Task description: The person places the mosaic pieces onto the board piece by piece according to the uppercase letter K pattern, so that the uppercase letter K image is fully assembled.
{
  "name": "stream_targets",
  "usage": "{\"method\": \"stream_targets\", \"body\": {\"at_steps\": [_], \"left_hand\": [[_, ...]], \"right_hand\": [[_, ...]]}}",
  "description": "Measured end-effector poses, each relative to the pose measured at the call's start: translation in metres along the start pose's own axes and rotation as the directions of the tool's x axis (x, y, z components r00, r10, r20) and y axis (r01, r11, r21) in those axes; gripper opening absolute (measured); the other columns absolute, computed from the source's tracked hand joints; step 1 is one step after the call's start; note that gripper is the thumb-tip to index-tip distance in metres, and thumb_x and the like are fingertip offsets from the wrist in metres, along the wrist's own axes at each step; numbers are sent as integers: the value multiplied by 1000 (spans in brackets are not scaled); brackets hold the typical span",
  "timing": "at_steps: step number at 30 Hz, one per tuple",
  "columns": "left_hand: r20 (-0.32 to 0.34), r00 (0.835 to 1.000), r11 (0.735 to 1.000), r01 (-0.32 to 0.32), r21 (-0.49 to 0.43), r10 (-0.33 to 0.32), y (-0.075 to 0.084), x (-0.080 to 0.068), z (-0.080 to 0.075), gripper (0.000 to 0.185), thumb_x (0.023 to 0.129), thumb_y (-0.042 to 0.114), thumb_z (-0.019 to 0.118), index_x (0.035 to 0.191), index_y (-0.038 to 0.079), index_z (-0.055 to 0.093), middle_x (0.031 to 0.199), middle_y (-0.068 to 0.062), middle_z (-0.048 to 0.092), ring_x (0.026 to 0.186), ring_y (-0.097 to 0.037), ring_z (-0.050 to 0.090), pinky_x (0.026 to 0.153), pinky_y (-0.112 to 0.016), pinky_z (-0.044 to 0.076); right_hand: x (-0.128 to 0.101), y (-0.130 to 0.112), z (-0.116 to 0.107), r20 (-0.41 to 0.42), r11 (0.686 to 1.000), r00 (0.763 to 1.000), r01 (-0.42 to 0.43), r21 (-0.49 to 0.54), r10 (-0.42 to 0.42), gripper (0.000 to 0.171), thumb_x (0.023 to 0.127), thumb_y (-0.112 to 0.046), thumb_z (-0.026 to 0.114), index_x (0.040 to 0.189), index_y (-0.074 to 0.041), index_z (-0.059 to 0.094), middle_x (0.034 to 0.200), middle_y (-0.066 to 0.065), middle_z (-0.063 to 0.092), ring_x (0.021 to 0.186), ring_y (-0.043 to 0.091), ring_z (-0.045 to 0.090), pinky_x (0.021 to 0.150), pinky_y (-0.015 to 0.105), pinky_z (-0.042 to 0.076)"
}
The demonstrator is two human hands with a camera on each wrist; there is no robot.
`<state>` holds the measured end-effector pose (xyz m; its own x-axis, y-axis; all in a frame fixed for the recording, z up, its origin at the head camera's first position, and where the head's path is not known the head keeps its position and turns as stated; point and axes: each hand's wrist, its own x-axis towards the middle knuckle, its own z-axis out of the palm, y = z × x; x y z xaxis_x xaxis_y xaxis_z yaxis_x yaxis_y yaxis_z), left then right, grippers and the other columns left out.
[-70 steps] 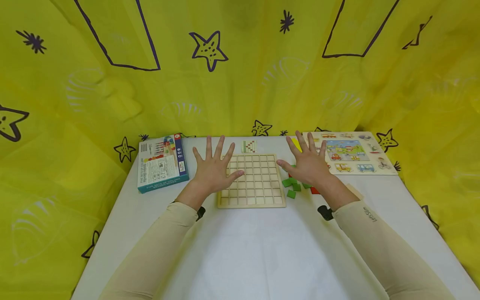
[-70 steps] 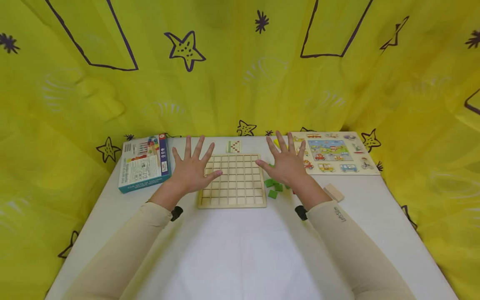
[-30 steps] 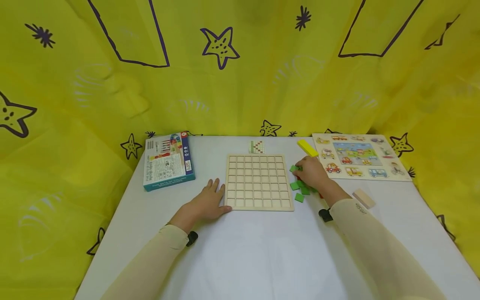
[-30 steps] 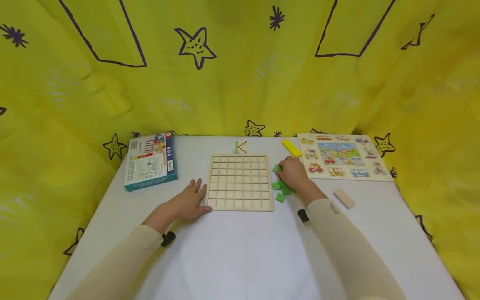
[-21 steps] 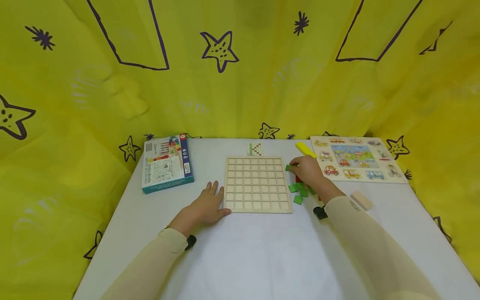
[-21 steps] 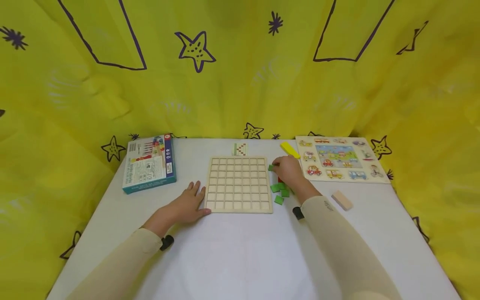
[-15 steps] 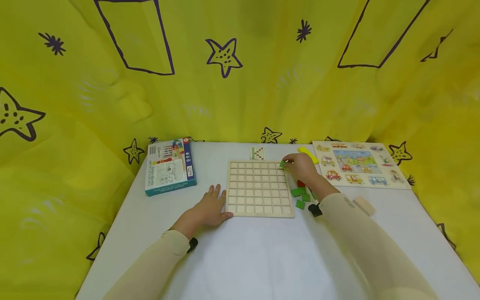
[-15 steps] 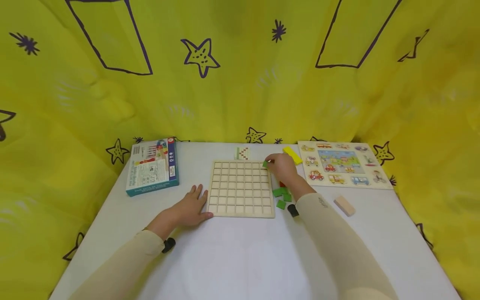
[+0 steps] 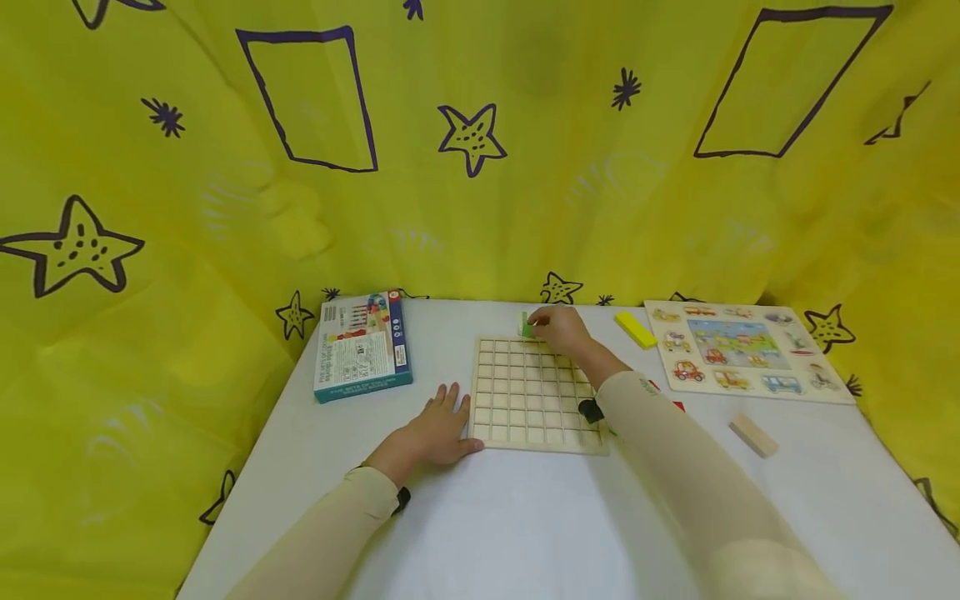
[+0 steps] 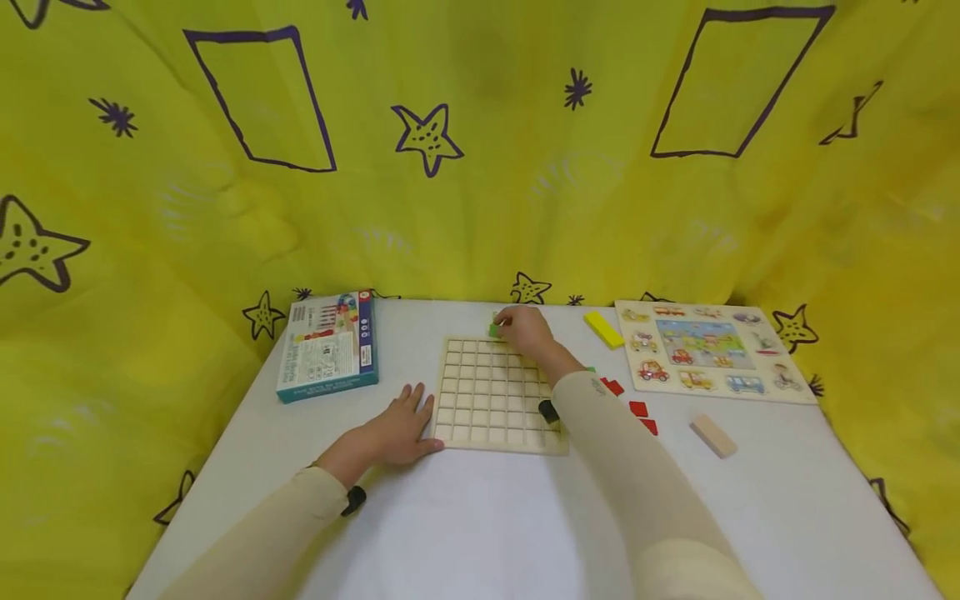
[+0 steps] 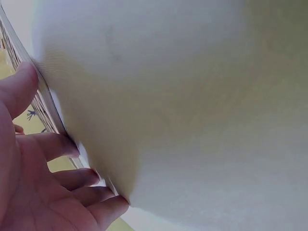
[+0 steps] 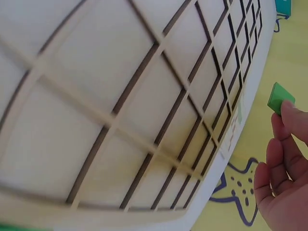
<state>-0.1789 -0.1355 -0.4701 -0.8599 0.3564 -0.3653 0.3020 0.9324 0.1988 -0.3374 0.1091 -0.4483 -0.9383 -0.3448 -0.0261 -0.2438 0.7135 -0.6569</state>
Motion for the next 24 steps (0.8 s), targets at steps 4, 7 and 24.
{"method": "stream_targets", "body": {"at_steps": [4, 7, 24], "left_hand": [[-10, 1000, 1000, 7, -1, -7, 0, 2, -1, 87, 98, 58, 54, 157, 0, 29, 165, -24, 13, 151, -43, 9, 120, -51, 21], [-12, 1000, 1000, 9, -6, -9, -1, 1, 0, 87, 97, 59, 55, 157, 0, 30, 165, -23, 15, 151, -43, 10, 120, -50, 21], [-24, 1000, 1000, 12, 29, -11, 2, -3, 5, 87, 97, 61, 54, 156, 1, 32, 164, -23, 17, 151, -43, 13, 119, -50, 25]], "right_hand": [[10, -6, 7, 15, 999, 1000, 5, 38, -5, 22, 99, -14, 66, 118, -4, 72, 116, 16, 67, 108, 33, 60, 88, 45, 52], [14, -9, 14, 32, 999, 1000, -1, 51, 0, 21, 99, -15, 66, 116, -4, 73, 115, 16, 68, 108, 33, 61, 88, 44, 52], [20, -14, 49, 78, 998, 996, 49, -40, -46, 18, 99, -12, 65, 111, -2, 74, 110, 11, 71, 110, 32, 63, 97, 47, 49]]}}
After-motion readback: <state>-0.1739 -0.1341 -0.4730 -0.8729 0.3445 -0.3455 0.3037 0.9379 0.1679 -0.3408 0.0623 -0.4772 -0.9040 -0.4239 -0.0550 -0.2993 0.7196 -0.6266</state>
